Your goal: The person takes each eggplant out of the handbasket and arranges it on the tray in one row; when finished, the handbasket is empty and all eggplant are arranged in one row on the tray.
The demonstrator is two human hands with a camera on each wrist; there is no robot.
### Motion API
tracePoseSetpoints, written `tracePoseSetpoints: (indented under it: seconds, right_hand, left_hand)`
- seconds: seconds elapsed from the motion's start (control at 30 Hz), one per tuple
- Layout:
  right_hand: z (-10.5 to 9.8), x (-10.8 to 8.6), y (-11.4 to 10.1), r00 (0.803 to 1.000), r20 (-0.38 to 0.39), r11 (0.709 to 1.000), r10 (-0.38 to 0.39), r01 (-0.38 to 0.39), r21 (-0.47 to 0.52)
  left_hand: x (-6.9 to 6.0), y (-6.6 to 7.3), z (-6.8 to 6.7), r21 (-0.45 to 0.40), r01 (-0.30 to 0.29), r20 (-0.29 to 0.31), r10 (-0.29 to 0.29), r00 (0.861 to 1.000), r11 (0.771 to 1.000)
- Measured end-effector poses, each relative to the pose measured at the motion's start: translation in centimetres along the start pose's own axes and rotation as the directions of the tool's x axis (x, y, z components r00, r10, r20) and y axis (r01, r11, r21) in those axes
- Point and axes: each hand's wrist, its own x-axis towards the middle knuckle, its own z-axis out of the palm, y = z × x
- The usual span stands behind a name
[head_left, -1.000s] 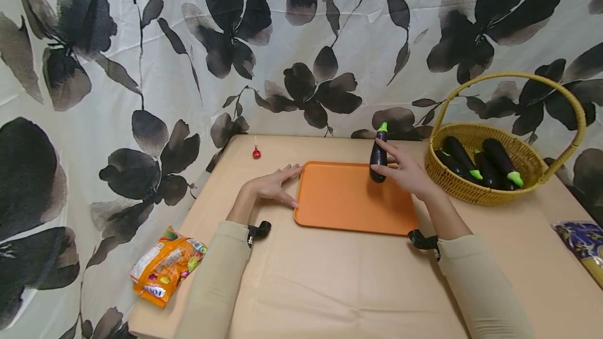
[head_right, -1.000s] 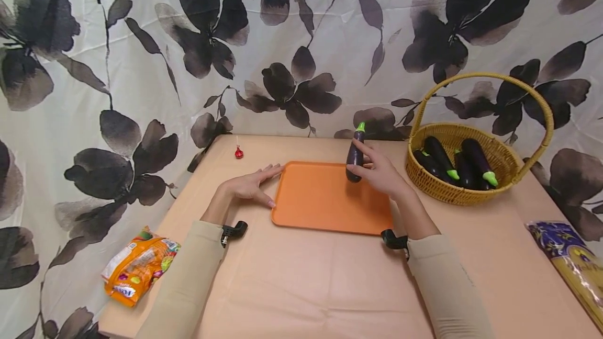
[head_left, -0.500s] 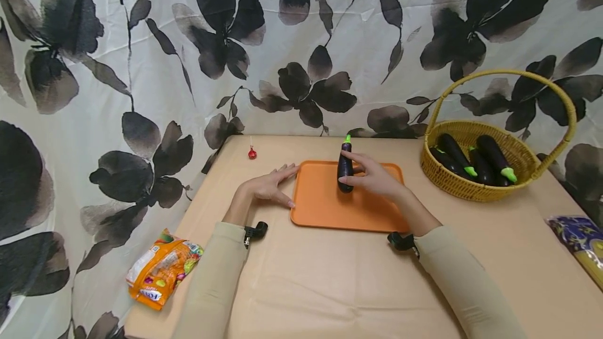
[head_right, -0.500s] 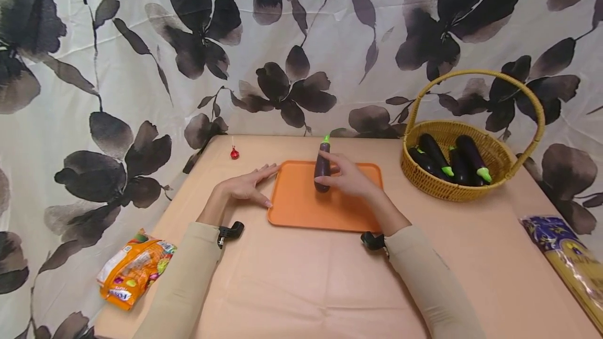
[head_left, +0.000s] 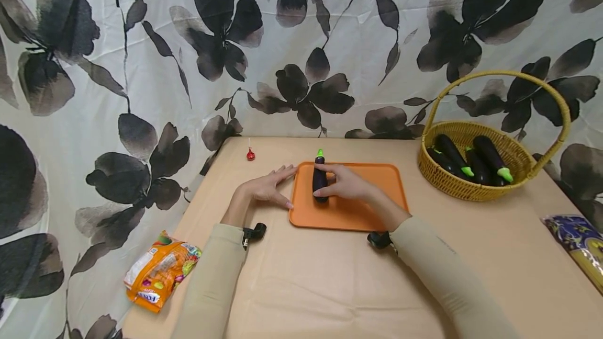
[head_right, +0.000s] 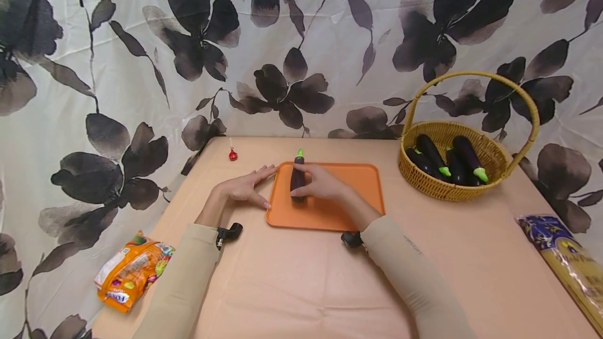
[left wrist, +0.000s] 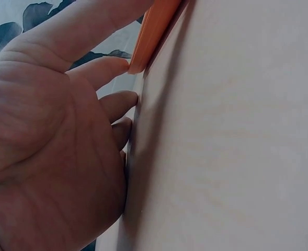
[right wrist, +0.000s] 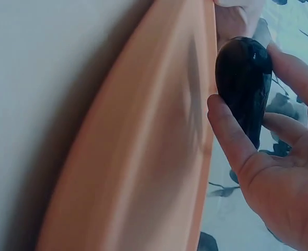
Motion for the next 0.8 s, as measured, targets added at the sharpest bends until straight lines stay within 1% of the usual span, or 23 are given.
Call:
tracePoseSetpoints:
  seconds: [0.17,0.27,0.5,0.73,0.8]
  right_hand:
    - [0.8,0.9,0.0,1.0,-0.001,0.999,0.021,-0.021,-0.031]
    - [1.2,1.2,-0.3,0.999,-0.008,0.998,0.033,-0.033,-0.048]
    - [1.8,1.5,-1.0,0.995,0.044,0.996,0.086,-0.087,0.009]
    - [2.1,1.9,-1.2,0.998,0.036,0.999,0.047,-0.047,-0.013]
    - [2.2,1.9,-1.3,0.998,0.039,0.999,0.046,-0.045,-0.011]
  left_hand:
    - [-0.1,0.0,0.1,0.012,-0.002,-0.005,0.002,1.0,1.0]
    - [-0.1,0.1,0.1,0.019,-0.003,-0.006,0.003,1.0,1.0]
    - [-0.1,0.3,0.1,0.01,0.013,-0.004,-0.013,1.0,1.0]
    - [-0.1,0.2,0.1,0.028,-0.005,-0.009,0.006,1.0,1.0]
    - [-0.1,0.1,0.1,0.031,-0.009,-0.011,0.009,1.0,0.999]
